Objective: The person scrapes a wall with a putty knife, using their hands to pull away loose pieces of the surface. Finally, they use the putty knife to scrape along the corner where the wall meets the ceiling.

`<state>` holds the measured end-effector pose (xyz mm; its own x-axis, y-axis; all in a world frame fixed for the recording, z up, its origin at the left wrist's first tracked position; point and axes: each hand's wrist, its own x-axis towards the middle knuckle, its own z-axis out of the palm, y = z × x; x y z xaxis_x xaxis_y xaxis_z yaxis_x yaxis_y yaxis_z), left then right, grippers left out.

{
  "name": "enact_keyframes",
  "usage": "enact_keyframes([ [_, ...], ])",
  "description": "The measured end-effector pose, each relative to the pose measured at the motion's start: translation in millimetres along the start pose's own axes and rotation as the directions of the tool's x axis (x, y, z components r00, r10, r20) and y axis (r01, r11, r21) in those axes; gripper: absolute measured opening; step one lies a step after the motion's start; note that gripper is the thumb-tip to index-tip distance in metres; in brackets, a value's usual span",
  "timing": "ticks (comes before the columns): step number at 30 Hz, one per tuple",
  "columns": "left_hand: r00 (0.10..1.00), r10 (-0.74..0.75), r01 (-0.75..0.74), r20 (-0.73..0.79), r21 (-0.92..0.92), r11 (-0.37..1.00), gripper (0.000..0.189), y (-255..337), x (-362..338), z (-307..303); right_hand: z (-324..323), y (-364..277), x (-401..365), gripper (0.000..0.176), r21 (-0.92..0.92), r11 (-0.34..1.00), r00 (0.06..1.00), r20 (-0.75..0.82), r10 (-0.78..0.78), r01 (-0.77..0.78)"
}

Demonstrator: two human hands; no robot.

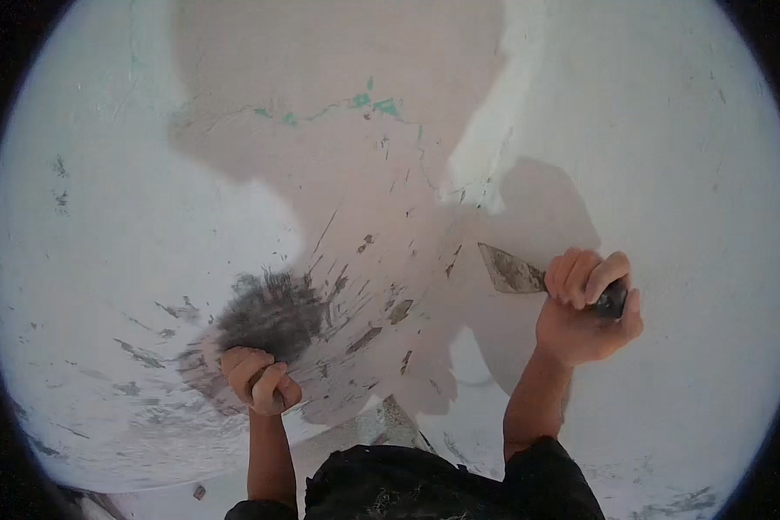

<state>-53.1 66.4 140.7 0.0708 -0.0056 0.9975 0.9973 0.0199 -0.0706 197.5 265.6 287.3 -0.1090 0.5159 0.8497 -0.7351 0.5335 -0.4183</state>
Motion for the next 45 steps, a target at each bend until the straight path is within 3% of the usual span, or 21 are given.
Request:
enact_keyframes([
  [6, 0.996, -0.067, 0.072, 0.066, -0.091, 0.993, 0.013, -6.8, -20.0, -6.5, 12.1, 12.0, 24.2, 0.045, 0.131, 0.983, 0.991, 0.024, -0.129, 0.125],
  [9, 1.000, -0.018, 0.017, -0.011, -0.036, 0.999, 0.012, -2.2, -7.6, -1.2, 32.0, 17.5, 20.9, 0.044, 0.055, 0.991, 0.990, -0.080, -0.119, 0.124],
  [11, 1.000, -0.025, 0.025, -0.005, -0.018, 1.000, 0.012, -1.0, -6.8, -2.0, 34.9, 23.7, 16.4, 0.043, -0.069, 0.980, 0.963, -0.189, -0.194, 0.184],
  [12, 1.000, -0.028, 0.028, 0.011, -0.003, 1.000, 0.011, -0.4, -7.3, -3.2, 33.9, 26.4, 15.7, 0.043, -0.071, 0.981, 0.963, -0.188, -0.192, 0.182],
  [14, 1.000, -0.024, 0.024, 0.004, -0.015, 1.000, 0.011, -1.1, -8.7, -2.8, 33.0, 31.0, 17.3, 0.041, 0.112, 0.969, 0.945, -0.269, -0.185, 0.221],
  [17, 1.000, -0.011, 0.010, -0.006, -0.050, 0.999, 0.010, -1.7, -3.4, -1.7, 34.6, 30.6, 28.1, 0.040, 0.107, 0.974, 0.923, -0.354, -0.149, 0.198],
  [19, 1.000, 0.003, -0.003, -0.002, -0.082, 0.997, 0.009, -0.3, -1.1, -2.0, 32.6, 31.4, 34.5, 0.039, 0.097, 0.973, 0.933, -0.319, -0.168, 0.209],
  [21, 1.000, -0.004, 0.003, -0.015, -0.056, 0.998, 0.010, -0.3, 0.0, -2.1, 34.0, 32.2, 37.9, 0.031, 0.224, 0.974, 0.986, -0.166, 0.013, 0.024],
  [23, 1.000, -0.018, 0.019, 0.007, -0.049, 0.999, 0.011, 1.9, -1.7, -4.1, 35.3, 53.1, 44.7, 0.031, 0.157, 0.987, 0.990, -0.138, 0.040, -0.018],
  [27, 1.000, -0.011, 0.012, 0.026, -0.040, 0.999, 0.011, 0.1, -1.5, -5.5, 43.9, 54.0, 67.6, 0.031, 0.133, 0.990, 0.996, -0.079, -0.028, 0.038],
  [29, 0.997, -0.001, 0.004, 0.080, -0.034, 0.999, 0.013, 1.6, -6.7, -11.5, 50.2, 35.8, 80.9, 0.032, 0.157, 0.975, 0.987, -0.025, -0.156, 0.158],
  [31, 0.992, -0.044, 0.044, 0.121, -0.004, 0.999, 0.017, -0.8, -9.9, -13.9, 53.5, 10.0, 81.3, 0.031, 0.039, 0.991, 0.988, -0.091, -0.124, 0.128],
  [33, 0.992, -0.020, 0.021, 0.121, -0.011, 1.000, 0.018, 0.6, -9.0, -14.6, 52.4, -5.5, 82.5, 0.029, 0.117, 0.968, 0.975, 0.049, 0.215, -0.220],
  [34, 0.992, -0.059, 0.057, 0.110, 0.022, 0.998, 0.018, -0.3, -10.0, -14.9, 52.0, -6.3, 82.8, 0.030, 0.075, 0.966, 0.968, 0.063, 0.243, -0.248],
  [35, 0.993, -0.036, 0.036, 0.113, -0.002, 0.999, 0.018, -4.2, -11.8, -16.4, 49.5, -4.8, 83.1, 0.030, 0.072, 0.971, 0.973, 0.038, 0.226, -0.228],
  [38, 0.991, -0.024, 0.028, 0.128, -0.030, 0.999, 0.021, -0.5, -7.9, -14.3, 40.1, 11.7, 85.3, 0.037, 0.101, 0.990, 0.992, 0.077, -0.102, 0.094],
  [42, 0.990, -0.007, 0.004, 0.141, 0.025, 1.000, 0.025, -5.8, -11.8, -15.5, 31.0, 19.6, 85.5, 0.044, 0.213, 0.970, 0.989, 0.067, -0.134, 0.117],
  [45, 0.991, 0.023, -0.021, 0.128, -0.017, 1.000, 0.028, -6.6, -9.9, -13.8, 26.1, 29.1, 69.9, 0.048, 0.109, 0.973, 0.977, 0.054, -0.208, 0.201],
])
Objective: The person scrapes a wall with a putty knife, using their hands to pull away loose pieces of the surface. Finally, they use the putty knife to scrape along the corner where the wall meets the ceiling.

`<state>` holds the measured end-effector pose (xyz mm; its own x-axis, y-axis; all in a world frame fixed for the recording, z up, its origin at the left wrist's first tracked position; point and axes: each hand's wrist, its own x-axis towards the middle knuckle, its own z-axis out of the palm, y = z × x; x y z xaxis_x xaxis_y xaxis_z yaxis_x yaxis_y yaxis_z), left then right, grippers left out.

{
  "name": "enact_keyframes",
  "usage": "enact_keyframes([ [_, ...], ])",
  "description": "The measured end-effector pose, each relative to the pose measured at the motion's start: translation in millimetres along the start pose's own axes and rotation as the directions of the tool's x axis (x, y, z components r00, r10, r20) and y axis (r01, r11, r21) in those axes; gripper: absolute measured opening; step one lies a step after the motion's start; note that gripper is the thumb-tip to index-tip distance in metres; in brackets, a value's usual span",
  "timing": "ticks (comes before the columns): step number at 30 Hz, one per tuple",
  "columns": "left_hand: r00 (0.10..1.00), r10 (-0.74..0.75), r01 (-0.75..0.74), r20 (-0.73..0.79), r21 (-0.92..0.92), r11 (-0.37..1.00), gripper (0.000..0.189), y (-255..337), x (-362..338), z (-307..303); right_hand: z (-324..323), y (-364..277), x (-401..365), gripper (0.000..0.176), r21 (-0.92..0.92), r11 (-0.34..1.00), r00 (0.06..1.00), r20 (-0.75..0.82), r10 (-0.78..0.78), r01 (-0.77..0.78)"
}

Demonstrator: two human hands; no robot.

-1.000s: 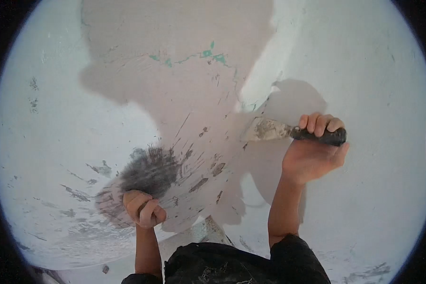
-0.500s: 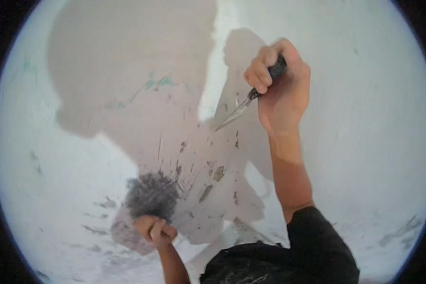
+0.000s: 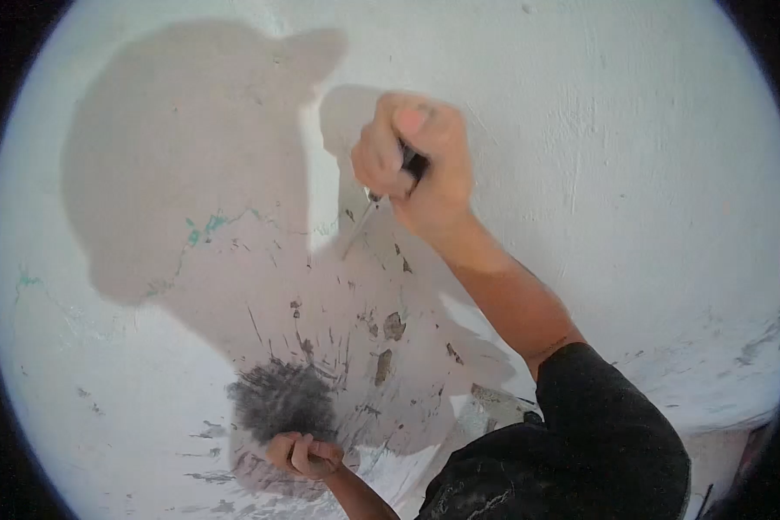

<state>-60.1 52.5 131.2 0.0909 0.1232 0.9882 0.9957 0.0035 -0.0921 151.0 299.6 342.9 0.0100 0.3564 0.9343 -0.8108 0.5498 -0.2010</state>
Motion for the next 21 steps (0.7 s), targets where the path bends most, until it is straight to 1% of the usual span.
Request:
enact_keyframes([
  [2, 0.999, 0.017, -0.015, -0.039, 0.037, 0.999, 0.017, 4.3, 8.4, 2.6, -0.5, 0.6, -14.9, 0.050, -0.016, 1.000, 1.000, 0.015, 0.013, -0.013],
  [3, 0.999, 0.018, -0.016, -0.041, 0.034, 0.999, 0.017, 2.6, 4.2, 3.6, -1.6, -0.1, -18.4, 0.051, -0.030, 0.999, 0.999, 0.029, 0.026, -0.025],
  [5, 0.999, -0.033, 0.033, -0.008, 0.024, 0.999, 0.025, 0.5, -2.7, 2.8, 0.5, -1.5, -14.1, 0.051, -0.017, 0.999, 1.000, 0.009, 0.030, -0.030],
  [6, 1.000, -0.030, 0.030, 0.000, 0.023, 0.999, 0.025, -1.1, -6.2, 0.9, 0.7, -1.5, -13.1, 0.052, -0.001, 0.999, 0.999, -0.013, 0.035, -0.035],
  [8, 0.999, 0.016, -0.016, -0.034, 0.009, 1.000, 0.022, 5.0, 6.4, 4.7, -4.2, -0.2, -12.4, 0.053, -0.014, 0.999, 0.999, -0.037, 0.034, -0.034],
  [10, 0.999, 0.016, -0.016, -0.030, 0.023, 1.000, 0.019, 6.7, 10.5, 5.0, -6.2, 0.5, -15.3, 0.054, -0.003, 0.999, 0.994, -0.103, -0.046, 0.045],
  [11, 0.999, 0.012, -0.011, -0.029, 0.042, 0.999, 0.017, 8.1, 10.9, 4.1, -8.2, -3.1, -18.4, 0.054, 0.001, 1.000, 0.999, -0.041, -0.020, 0.020],
  [12, 1.000, 0.005, -0.003, -0.024, 0.049, 0.999, 0.017, 7.0, 10.4, 2.9, -7.5, -6.0, -23.0, 0.054, 0.007, 1.000, 0.999, -0.040, -0.010, 0.010],
  [14, 0.999, 0.037, -0.036, 0.013, -0.035, 0.999, 0.019, 2.6, 9.2, 3.0, -1.4, -15.1, -30.0, 0.055, 0.038, 0.987, 0.988, 0.012, 0.157, -0.157],
  [15, 0.999, 0.031, -0.031, 0.021, -0.032, 0.999, 0.019, 3.4, 8.3, 2.8, -3.9, -16.2, -32.6, 0.055, 0.041, 0.985, 0.986, 0.010, 0.166, -0.166],
  [17, 1.000, 0.006, -0.007, -0.006, -0.016, 1.000, 0.019, 5.9, 9.4, 4.5, -12.6, -15.9, -32.8, 0.056, -0.089, 0.970, 0.967, 0.103, 0.234, -0.226],
  [18, 1.000, 0.005, -0.005, -0.004, -0.018, 1.000, 0.019, 6.8, 9.7, 4.9, -15.2, -12.7, -30.8, 0.056, -0.091, 0.969, 0.966, 0.101, 0.237, -0.228],
  [20, 1.000, 0.002, -0.002, -0.023, -0.020, 1.000, 0.019, 8.0, 10.4, 6.0, -16.8, -3.5, -23.8, 0.057, 0.060, 0.986, 0.979, 0.144, 0.145, -0.155],
  [21, 1.000, 0.001, -0.002, -0.024, -0.022, 1.000, 0.019, 7.0, 10.1, 6.1, -15.2, 0.2, -20.8, 0.057, 0.058, 0.986, 0.979, 0.145, 0.144, -0.154],
])
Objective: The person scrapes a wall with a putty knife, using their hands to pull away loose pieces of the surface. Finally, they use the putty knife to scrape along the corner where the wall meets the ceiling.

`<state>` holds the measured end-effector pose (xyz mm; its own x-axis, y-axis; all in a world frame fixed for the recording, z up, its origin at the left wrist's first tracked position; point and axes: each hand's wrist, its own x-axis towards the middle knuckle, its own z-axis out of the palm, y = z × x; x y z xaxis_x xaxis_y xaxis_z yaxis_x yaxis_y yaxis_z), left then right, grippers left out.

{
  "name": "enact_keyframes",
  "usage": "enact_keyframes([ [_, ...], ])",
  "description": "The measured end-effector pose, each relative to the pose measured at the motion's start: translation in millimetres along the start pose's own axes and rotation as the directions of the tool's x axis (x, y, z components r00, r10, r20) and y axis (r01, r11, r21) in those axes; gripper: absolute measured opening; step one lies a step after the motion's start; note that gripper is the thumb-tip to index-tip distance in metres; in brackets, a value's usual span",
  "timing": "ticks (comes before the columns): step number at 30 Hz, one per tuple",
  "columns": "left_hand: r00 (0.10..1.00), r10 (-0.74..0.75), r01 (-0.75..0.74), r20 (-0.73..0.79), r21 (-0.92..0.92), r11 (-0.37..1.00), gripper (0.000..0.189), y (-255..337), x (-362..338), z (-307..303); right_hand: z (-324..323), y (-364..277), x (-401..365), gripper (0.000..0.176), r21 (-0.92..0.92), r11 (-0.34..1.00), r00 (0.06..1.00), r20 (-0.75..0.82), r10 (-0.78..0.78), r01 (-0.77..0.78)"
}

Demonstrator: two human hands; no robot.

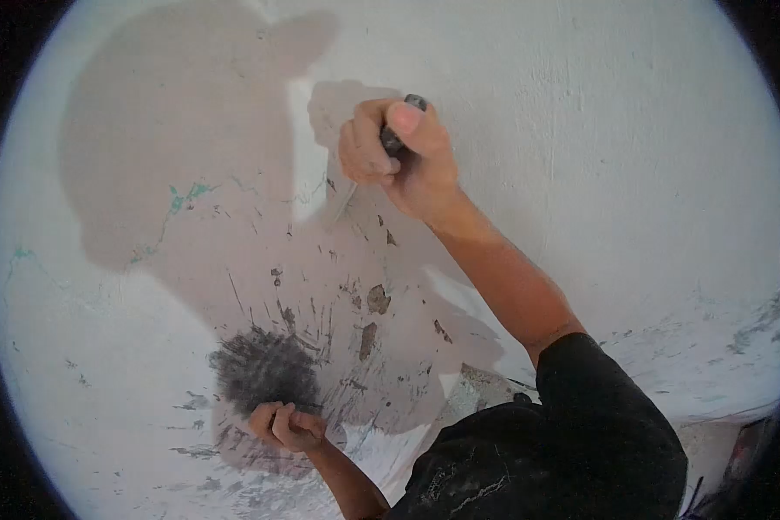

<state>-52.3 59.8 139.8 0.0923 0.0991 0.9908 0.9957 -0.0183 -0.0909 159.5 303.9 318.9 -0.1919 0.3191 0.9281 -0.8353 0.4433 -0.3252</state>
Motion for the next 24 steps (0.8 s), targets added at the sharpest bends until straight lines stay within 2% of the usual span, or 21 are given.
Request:
enact_keyframes([
  [3, 1.000, 0.027, -0.027, -0.008, -0.007, 1.000, 0.020, -4.4, -1.1, -0.9, 4.1, 2.2, 6.7, 0.058, -0.027, 0.999, 0.997, 0.065, -0.039, 0.041],
  [5, 1.000, 0.011, -0.011, 0.025, -0.016, 1.000, 0.022, -4.7, -2.6, -3.9, 7.4, -3.8, 9.1, 0.059, 0.002, 0.991, 0.991, 0.027, 0.135, -0.135],
  [6, 1.000, 0.007, -0.007, 0.025, -0.013, 1.000, 0.022, -4.1, -2.8, -4.8, 8.5, -4.2, 10.0, 0.059, 0.002, 0.990, 0.990, 0.030, 0.138, -0.138],
  [9, 1.000, 0.005, -0.004, -0.003, 0.032, 0.999, 0.025, -3.0, -0.8, -3.9, 9.1, -5.1, 21.1, 0.060, -0.050, 0.994, 0.996, 0.005, 0.093, -0.093],
  [11, 1.000, 0.003, -0.003, 0.000, -0.022, 1.000, 0.026, -5.7, -5.9, -3.7, 11.4, -9.5, 35.9, 0.061, 0.031, 0.995, 0.976, -0.198, 0.096, -0.091],
  [12, 1.000, 0.002, -0.002, -0.001, -0.019, 1.000, 0.026, -8.0, -7.7, -2.9, 11.5, -14.8, 41.3, 0.061, 0.006, 1.000, 0.978, -0.207, -0.006, 0.007],
  [13, 1.000, 0.018, -0.018, -0.005, -0.030, 0.999, 0.025, -9.6, -8.0, -2.4, 8.5, -16.7, 42.8, 0.061, 0.011, 1.000, 0.979, -0.205, -0.003, 0.005],
  [15, 1.000, 0.029, -0.030, -0.008, -0.036, 0.999, 0.024, -10.6, -8.9, -1.9, 3.9, -17.6, 43.0, 0.057, 0.194, 0.980, 0.992, -0.125, -0.023, 0.047],
  [16, 0.999, 0.027, -0.027, -0.021, -0.008, 1.000, 0.024, -6.3, -4.5, -0.2, 12.1, -9.0, 39.0, 0.057, 0.143, 0.990, 0.971, -0.235, 0.038, -0.004],
  [17, 0.999, 0.023, -0.023, -0.034, 0.022, 1.000, 0.023, -3.3, -2.1, -0.7, 16.7, -7.1, 33.2, 0.057, 0.147, 0.989, 0.972, -0.232, 0.045, -0.011],
  [19, 1.000, 0.004, -0.004, -0.031, 0.021, 1.000, 0.022, -2.6, -1.9, -0.3, 26.3, -9.5, 31.8, 0.060, -0.159, 0.981, 0.974, -0.212, 0.079, -0.114],
  [20, 1.000, -0.008, 0.008, -0.011, 0.013, 1.000, 0.021, -2.2, -2.6, -2.7, 29.7, -13.4, 34.5, 0.061, -0.070, 0.992, 0.948, -0.309, 0.078, -0.105],
  [21, 1.000, -0.008, 0.009, -0.006, 0.016, 1.000, 0.021, -2.1, -2.5, -3.2, 30.6, -22.5, 38.0, 0.061, -0.066, 0.992, 0.946, -0.312, 0.082, -0.108],
  [23, 0.999, 0.016, -0.015, -0.035, 0.002, 1.000, 0.019, -1.4, -1.5, -0.5, 25.9, -39.2, 43.1, 0.062, 0.101, 0.995, 0.977, -0.215, 0.000, 0.022],
  [24, 0.999, 0.015, -0.015, -0.032, 0.001, 1.000, 0.019, -3.4, -4.2, -0.8, 25.6, -35.5, 41.9, 0.063, 0.054, 0.999, 0.972, -0.236, 0.002, 0.011],
])
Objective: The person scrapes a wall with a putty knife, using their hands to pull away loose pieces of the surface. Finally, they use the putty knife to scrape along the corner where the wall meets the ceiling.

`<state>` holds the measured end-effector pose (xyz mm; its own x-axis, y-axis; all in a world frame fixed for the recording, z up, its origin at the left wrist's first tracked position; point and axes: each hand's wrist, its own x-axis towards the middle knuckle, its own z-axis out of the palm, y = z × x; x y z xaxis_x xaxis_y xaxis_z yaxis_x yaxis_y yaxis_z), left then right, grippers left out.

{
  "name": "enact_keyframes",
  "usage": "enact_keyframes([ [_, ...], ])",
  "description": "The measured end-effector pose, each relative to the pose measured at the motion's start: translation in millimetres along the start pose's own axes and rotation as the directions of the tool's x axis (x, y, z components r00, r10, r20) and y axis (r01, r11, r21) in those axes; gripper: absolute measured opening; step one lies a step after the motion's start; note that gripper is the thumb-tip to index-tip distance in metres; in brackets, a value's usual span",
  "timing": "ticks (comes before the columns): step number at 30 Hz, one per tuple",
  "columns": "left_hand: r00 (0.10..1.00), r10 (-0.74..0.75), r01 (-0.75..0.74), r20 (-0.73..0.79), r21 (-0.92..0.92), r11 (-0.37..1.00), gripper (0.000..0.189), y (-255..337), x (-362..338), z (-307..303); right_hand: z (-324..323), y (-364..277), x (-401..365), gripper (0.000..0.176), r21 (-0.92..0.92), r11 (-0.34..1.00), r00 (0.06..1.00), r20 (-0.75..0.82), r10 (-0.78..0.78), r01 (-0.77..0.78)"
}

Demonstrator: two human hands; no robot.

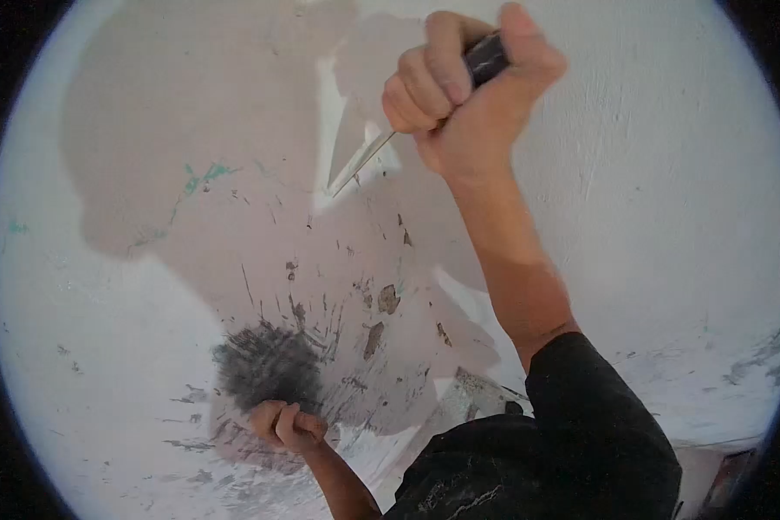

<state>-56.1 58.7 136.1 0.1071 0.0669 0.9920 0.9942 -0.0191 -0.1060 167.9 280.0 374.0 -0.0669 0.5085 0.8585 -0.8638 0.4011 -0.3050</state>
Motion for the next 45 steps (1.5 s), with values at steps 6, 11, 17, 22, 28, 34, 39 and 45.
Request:
enact_keyframes([
  [6, 1.000, 0.003, -0.002, 0.023, -0.029, 1.000, 0.022, -3.7, -5.1, -4.3, -9.9, 10.0, -4.9, 0.062, -0.073, 0.997, 1.000, 0.022, 0.014, -0.012],
  [11, 1.000, 0.026, -0.027, 0.017, 0.068, 0.997, 0.017, -1.7, -0.7, -2.9, -9.1, 30.5, -8.7, 0.063, -0.203, 0.975, 0.992, -0.103, 0.068, -0.088],
  [17, 1.000, 0.013, -0.014, 0.025, 0.042, 0.999, 0.014, -0.8, 0.5, -1.1, -17.5, 17.3, -5.1, 0.055, 0.118, 0.990, 0.997, 0.010, 0.079, -0.079],
  [22, 0.998, 0.035, -0.040, 0.061, 0.076, 0.996, 0.016, 1.6, 4.1, -1.2, -6.6, 21.0, -11.5, 0.067, -0.208, 0.975, 0.996, -0.060, 0.073, -0.084],
  [28, 0.997, 0.069, -0.072, 0.030, 0.091, 0.993, 0.016, 0.7, 5.8, 0.2, -7.4, 24.9, -14.0, 0.070, -0.196, 0.980, 0.997, -0.073, 0.027, -0.041],
  [34, 1.000, 0.006, -0.007, 0.022, 0.077, 0.997, 0.015, 0.6, 0.7, 2.6, -9.5, 20.6, -5.9, 0.068, -0.129, 0.989, 0.995, -0.070, 0.065, -0.073],
  [39, 0.999, 0.044, -0.046, 0.024, 0.096, 0.994, 0.016, 0.0, 4.4, -0.5, -1.9, 15.6, -7.1, 0.067, -0.270, 0.963, 0.998, -0.053, -0.031, 0.015],
  [45, 0.998, 0.032, -0.037, 0.055, 0.099, 0.994, 0.015, -1.2, 0.5, -0.7, -5.7, 35.1, -11.2, 0.067, -0.322, 0.947, 0.993, -0.108, -0.045, 0.008],
])
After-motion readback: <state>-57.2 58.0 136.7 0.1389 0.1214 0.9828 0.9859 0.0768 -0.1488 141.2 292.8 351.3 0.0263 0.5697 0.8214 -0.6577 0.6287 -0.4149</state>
